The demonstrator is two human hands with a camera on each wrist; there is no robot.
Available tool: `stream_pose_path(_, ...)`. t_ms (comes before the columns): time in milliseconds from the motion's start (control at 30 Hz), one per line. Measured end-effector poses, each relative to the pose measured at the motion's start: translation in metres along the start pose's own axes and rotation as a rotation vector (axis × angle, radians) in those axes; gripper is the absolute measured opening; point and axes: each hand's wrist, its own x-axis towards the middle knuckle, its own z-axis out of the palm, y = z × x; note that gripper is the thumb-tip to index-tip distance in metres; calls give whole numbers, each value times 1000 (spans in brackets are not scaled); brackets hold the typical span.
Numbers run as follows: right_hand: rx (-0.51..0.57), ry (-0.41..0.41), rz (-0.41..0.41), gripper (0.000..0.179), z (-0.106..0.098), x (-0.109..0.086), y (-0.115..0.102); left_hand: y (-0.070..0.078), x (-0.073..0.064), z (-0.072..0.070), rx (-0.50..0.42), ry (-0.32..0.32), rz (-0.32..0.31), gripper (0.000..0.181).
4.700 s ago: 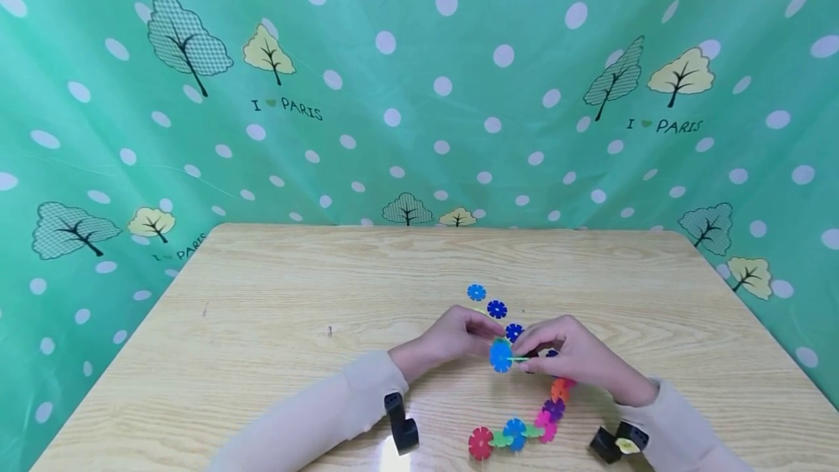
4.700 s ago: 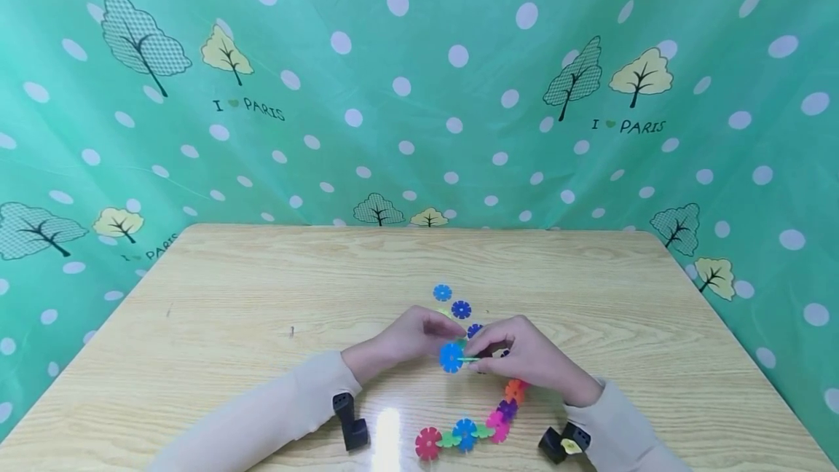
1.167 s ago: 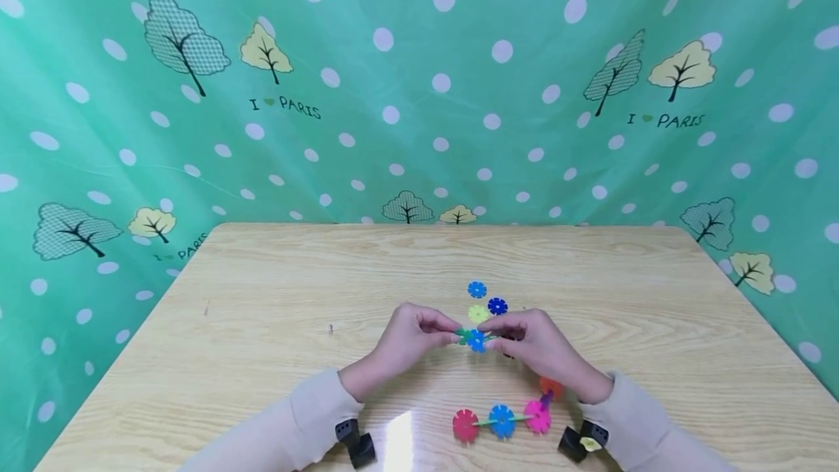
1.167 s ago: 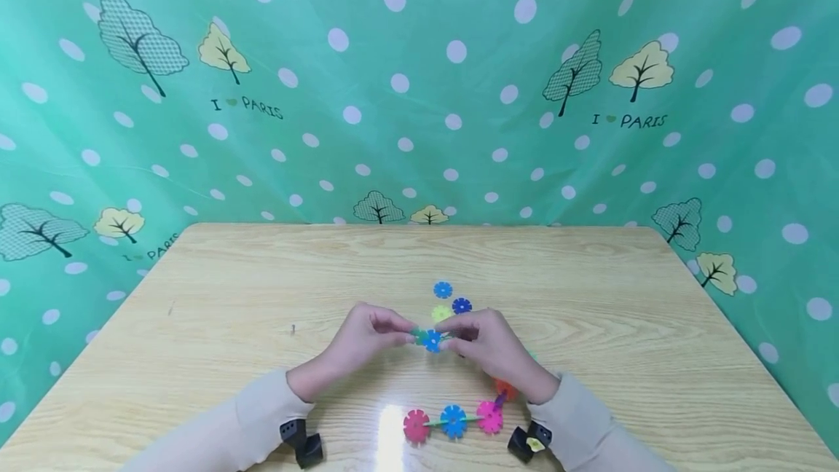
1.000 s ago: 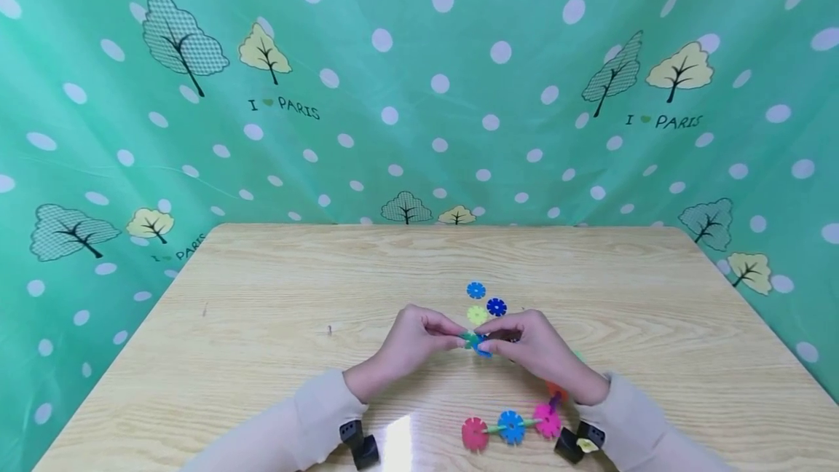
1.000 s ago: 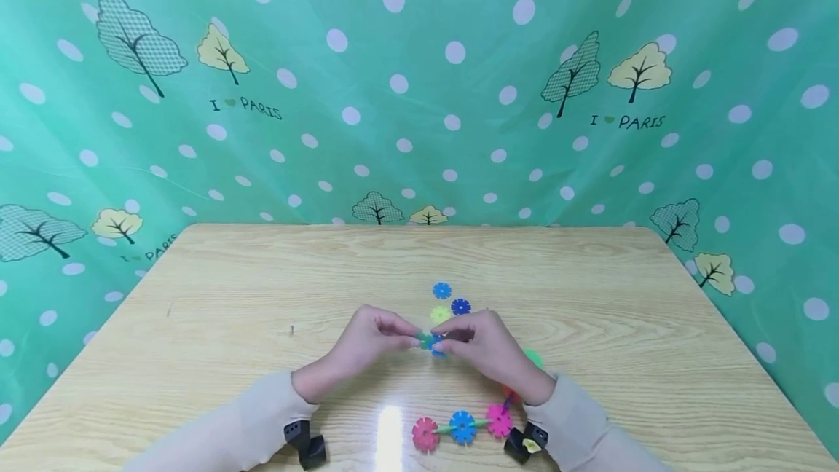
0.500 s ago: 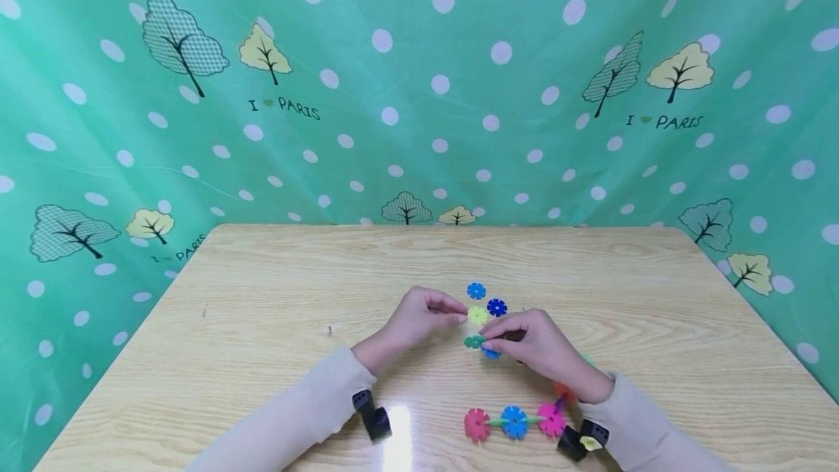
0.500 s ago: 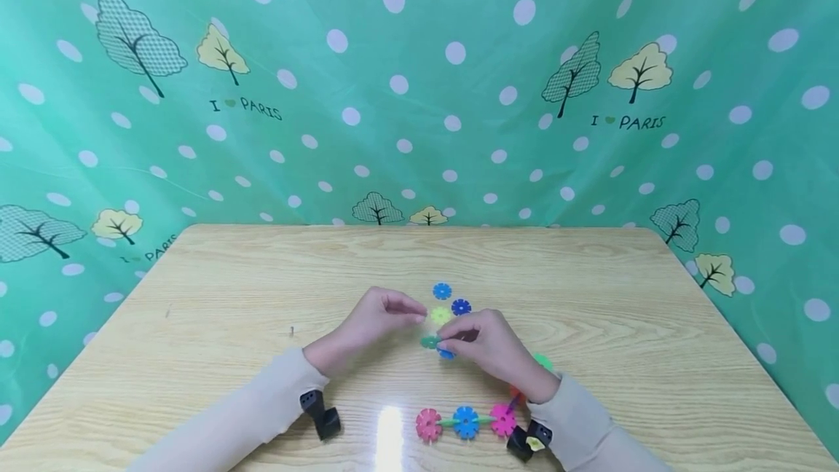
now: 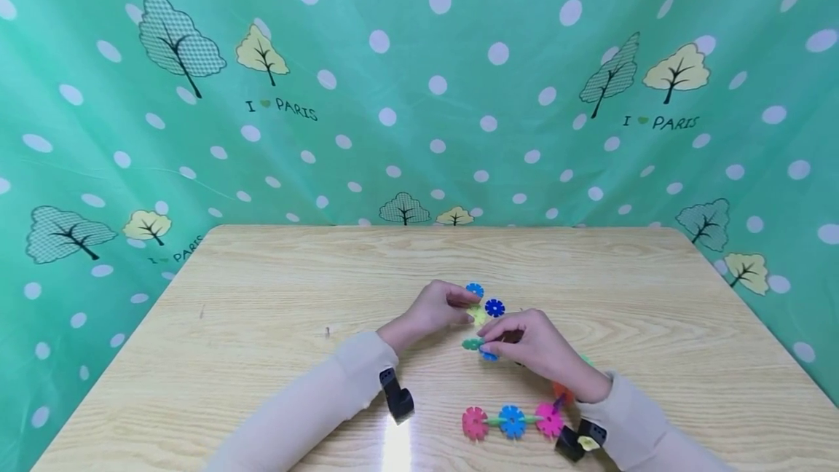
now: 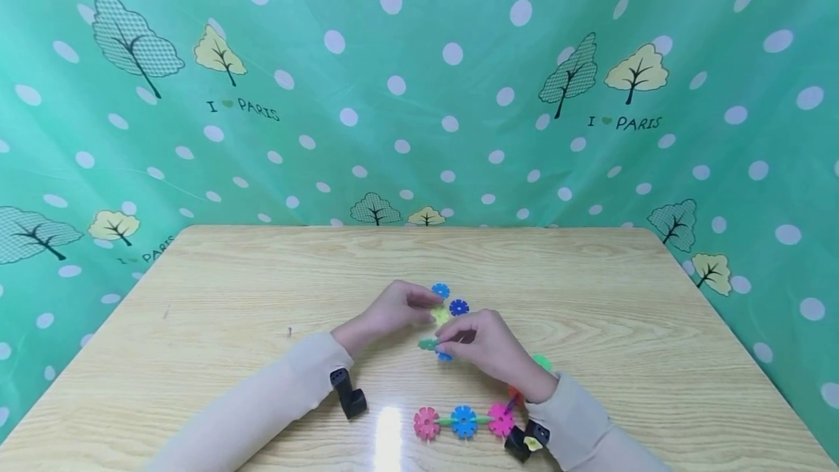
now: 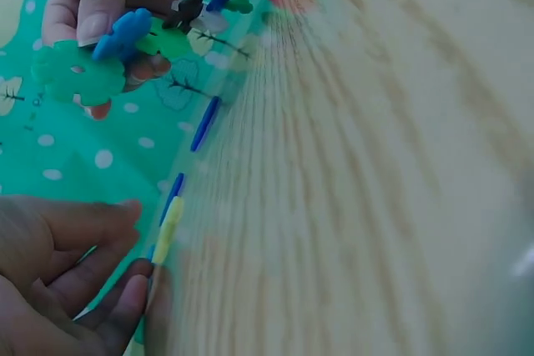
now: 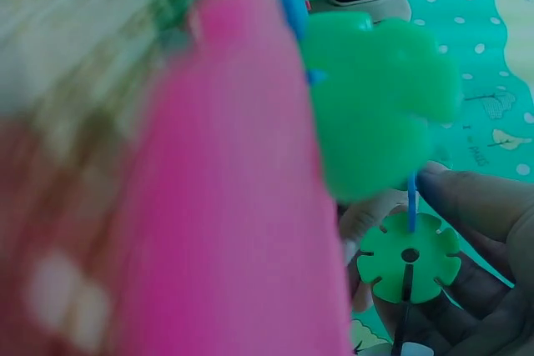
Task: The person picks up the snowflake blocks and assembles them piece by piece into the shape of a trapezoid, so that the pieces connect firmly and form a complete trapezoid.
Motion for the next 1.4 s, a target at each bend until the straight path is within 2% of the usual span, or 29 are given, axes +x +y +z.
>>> stream_pose_path(367, 2, -17, -14, 8, 0, 1, 1, 0, 2, 3, 157, -39, 78, 35)
stream_pose_path(733, 18, -24, -23, 9, 1, 2, 2, -1, 5, -3, 228, -130, 126, 32)
stream_pose_path(867, 28, -17, -19, 9, 1, 1, 2, -1, 1, -8, 252, -161, 114, 30)
stream_pose_path(1000, 31, -8, -25, 10, 0, 0, 1, -4, -7, -14, 276, -153, 104, 23)
stream_pose_path(1200, 24, 5, -14, 8, 0, 0, 2, -10, -19, -24, 242, -124, 123, 23)
stream_pose_path(1333, 16, 17, -23, 8, -1, 0, 2, -10, -28, -30, 191, -143, 102, 24)
stream_pose_path(1400, 17, 22, -26, 8, -1, 0, 1, -11, -32, -31, 143, -143, 73, 24)
